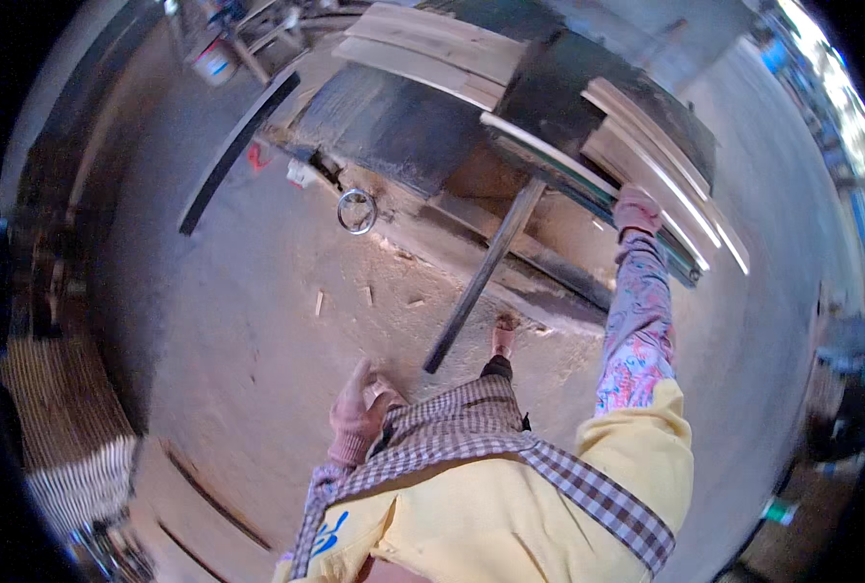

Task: The person carries two long wooden planks to a workbench and places them down. They then pick up and stack several smaller wooden planks on the bench, arranging them into a neat pile. Finally, the person picks up the stack of planks and walks away from the bench.

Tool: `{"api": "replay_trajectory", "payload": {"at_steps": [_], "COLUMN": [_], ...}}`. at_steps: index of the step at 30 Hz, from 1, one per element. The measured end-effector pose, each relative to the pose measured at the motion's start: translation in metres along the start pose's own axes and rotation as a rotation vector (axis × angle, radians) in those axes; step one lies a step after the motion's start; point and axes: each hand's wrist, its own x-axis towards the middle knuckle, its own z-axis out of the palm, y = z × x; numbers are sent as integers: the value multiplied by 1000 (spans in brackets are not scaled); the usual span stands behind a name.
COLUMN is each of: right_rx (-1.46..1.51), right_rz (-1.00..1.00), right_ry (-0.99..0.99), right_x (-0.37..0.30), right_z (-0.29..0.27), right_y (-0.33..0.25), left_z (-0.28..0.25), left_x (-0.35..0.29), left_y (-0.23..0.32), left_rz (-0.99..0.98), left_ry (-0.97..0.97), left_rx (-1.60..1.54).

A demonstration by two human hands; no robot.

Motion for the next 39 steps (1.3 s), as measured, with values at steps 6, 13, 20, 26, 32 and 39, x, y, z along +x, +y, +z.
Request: {"api": "replay_trajectory", "payload": {"at_steps": [6,13,20,26,32,39], "right_rx": [-23,-33,-92,-57,-16,-256], "right_rz": [87,63,160,146,281,374], "right_ry": [-92,-68,-137,-58,-276,-334], "right_x": [-69,-133,-151,-149,-129,-120], "right_z": [-128,-166,-155,-186,-211,-213], "right_y": [-81,-97,-103,-140,-210,-269], "left_z": [-87,-137,-176,-176,-196,-187], "left_x": [-49,86,252,328,469,680], "left_y": [-99,-83,4,-2,61,134], "left_rz": [-224,102,376,385,446,446], "left_ry": [62,110,25,45,6,-53], "left_rx": [44,27,210,43,174,561]}}
